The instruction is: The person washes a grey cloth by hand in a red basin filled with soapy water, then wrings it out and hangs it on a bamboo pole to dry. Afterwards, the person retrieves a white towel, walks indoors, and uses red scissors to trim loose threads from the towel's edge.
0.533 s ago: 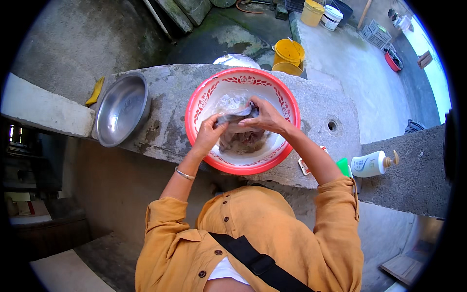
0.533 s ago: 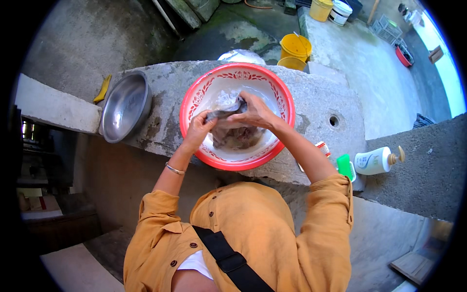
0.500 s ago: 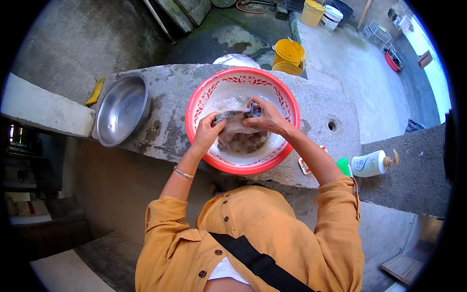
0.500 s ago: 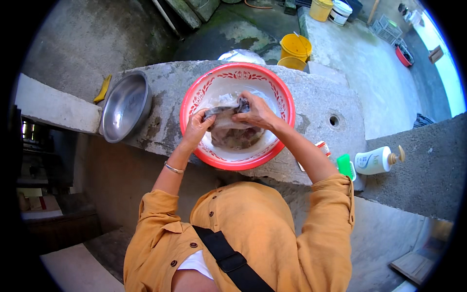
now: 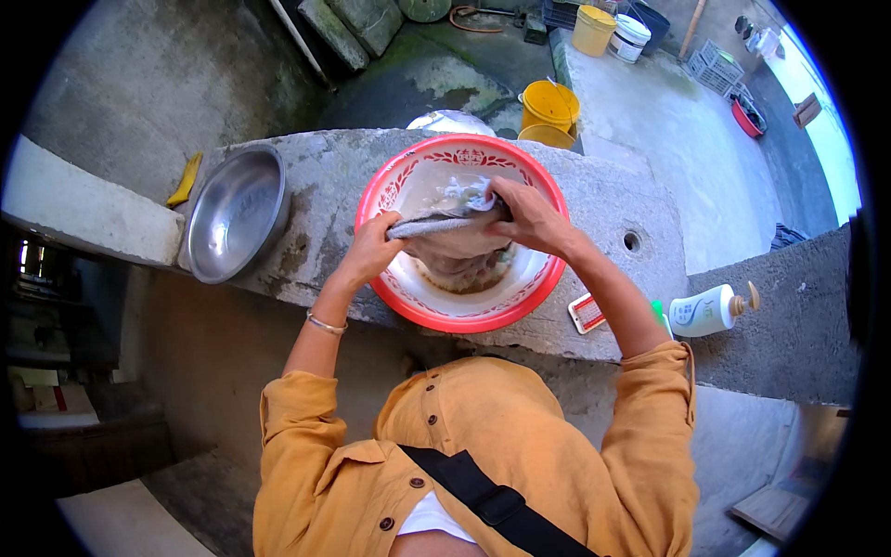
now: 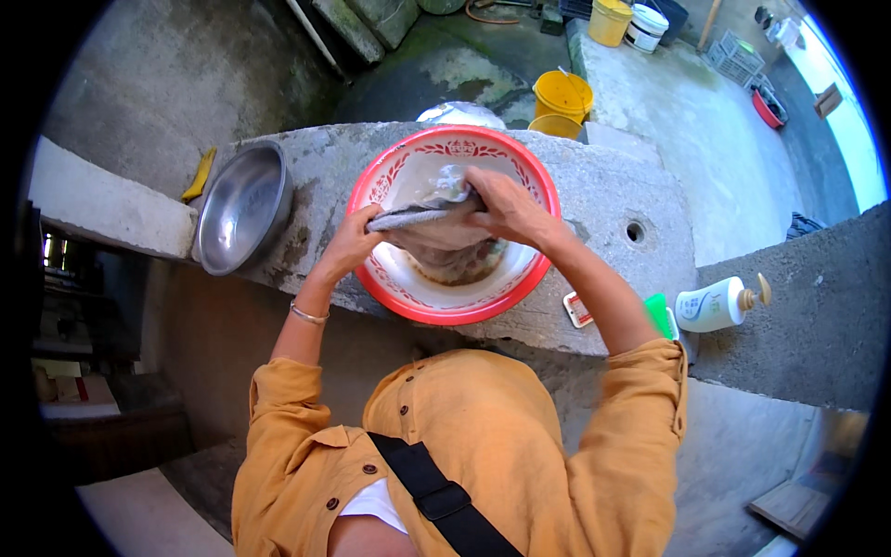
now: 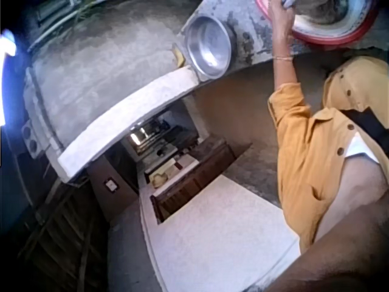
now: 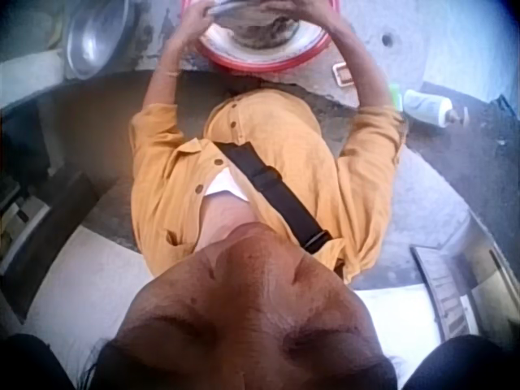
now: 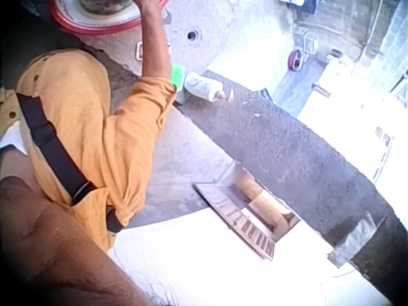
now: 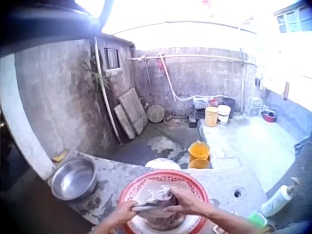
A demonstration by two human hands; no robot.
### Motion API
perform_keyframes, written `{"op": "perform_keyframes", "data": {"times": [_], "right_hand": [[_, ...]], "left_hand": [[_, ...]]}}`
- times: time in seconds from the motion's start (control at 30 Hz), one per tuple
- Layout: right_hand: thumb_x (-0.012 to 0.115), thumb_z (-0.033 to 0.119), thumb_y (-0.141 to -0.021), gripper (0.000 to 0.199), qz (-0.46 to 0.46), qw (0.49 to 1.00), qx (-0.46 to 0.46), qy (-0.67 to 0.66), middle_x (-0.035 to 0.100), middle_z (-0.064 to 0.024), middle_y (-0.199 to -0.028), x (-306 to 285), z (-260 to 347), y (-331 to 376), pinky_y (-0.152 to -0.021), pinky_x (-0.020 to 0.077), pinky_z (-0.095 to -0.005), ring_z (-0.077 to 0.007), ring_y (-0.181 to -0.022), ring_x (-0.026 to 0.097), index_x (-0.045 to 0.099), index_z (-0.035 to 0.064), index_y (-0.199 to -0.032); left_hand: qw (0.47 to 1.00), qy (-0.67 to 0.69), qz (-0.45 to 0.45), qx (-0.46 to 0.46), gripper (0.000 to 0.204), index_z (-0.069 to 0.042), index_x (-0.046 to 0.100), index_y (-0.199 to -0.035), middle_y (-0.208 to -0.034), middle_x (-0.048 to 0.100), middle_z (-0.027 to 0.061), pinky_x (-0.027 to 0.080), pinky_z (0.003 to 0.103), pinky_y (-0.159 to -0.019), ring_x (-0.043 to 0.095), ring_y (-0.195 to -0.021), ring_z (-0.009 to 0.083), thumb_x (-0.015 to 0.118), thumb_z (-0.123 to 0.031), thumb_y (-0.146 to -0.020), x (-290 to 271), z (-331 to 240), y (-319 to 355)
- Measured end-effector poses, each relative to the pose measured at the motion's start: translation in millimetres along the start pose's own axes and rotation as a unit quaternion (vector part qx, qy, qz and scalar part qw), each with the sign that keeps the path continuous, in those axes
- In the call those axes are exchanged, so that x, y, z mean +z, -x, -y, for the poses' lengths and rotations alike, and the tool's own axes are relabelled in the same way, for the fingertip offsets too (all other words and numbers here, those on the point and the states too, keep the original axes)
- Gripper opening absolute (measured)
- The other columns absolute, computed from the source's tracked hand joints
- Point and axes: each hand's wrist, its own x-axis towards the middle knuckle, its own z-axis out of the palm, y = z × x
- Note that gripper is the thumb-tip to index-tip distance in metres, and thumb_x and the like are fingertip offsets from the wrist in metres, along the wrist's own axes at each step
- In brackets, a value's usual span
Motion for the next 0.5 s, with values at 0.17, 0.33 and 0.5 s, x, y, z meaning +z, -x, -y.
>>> {"op": "perform_keyframes", "data": {"times": [0.17,0.33,0.5], "right_hand": [[0.049,-0.005,-0.072,0.025,0.069,0.994,0.053,0.073,0.055,-0.0179,-0.084,8.4,-52.7,27.5,-0.072,0.0434,-0.0372,-0.0305,-0.081,0.053,0.048,0.0021,-0.096],[0.046,0.000,-0.073,0.025,-0.069,0.956,0.197,-0.206,0.056,-0.0112,-0.077,-26.2,-7.8,-3.3,-0.068,0.0429,-0.0308,-0.0188,-0.073,0.052,0.053,0.0020,-0.097],[0.060,0.016,-0.076,0.032,-0.169,0.952,0.195,-0.163,0.058,-0.0121,-0.088,-27.1,-27.4,-31.0,-0.071,0.0453,-0.0296,-0.0186,-0.078,0.055,0.053,0.0031,-0.105]], "left_hand": [[0.970,0.236,-0.056,0.017,0.014,-0.003,0.055,-0.096,-0.075,0.050,-0.0028,0.041,0.024,-0.057,0.047,-0.066,0.0055,0.054,-0.002,-0.081,13.4,6.8,12.1],[0.933,0.327,-0.146,0.029,0.014,-0.004,0.054,-0.099,-0.084,0.051,-0.0027,0.040,0.020,-0.070,0.045,-0.078,0.0049,0.056,-0.006,-0.084,10.9,-4.7,11.8],[0.849,0.472,-0.221,-0.087,0.035,-0.005,0.045,-0.113,-0.097,0.055,0.0018,0.042,0.025,-0.079,0.051,-0.090,0.0106,0.061,-0.008,-0.082,13.5,9.9,-7.2]]}}
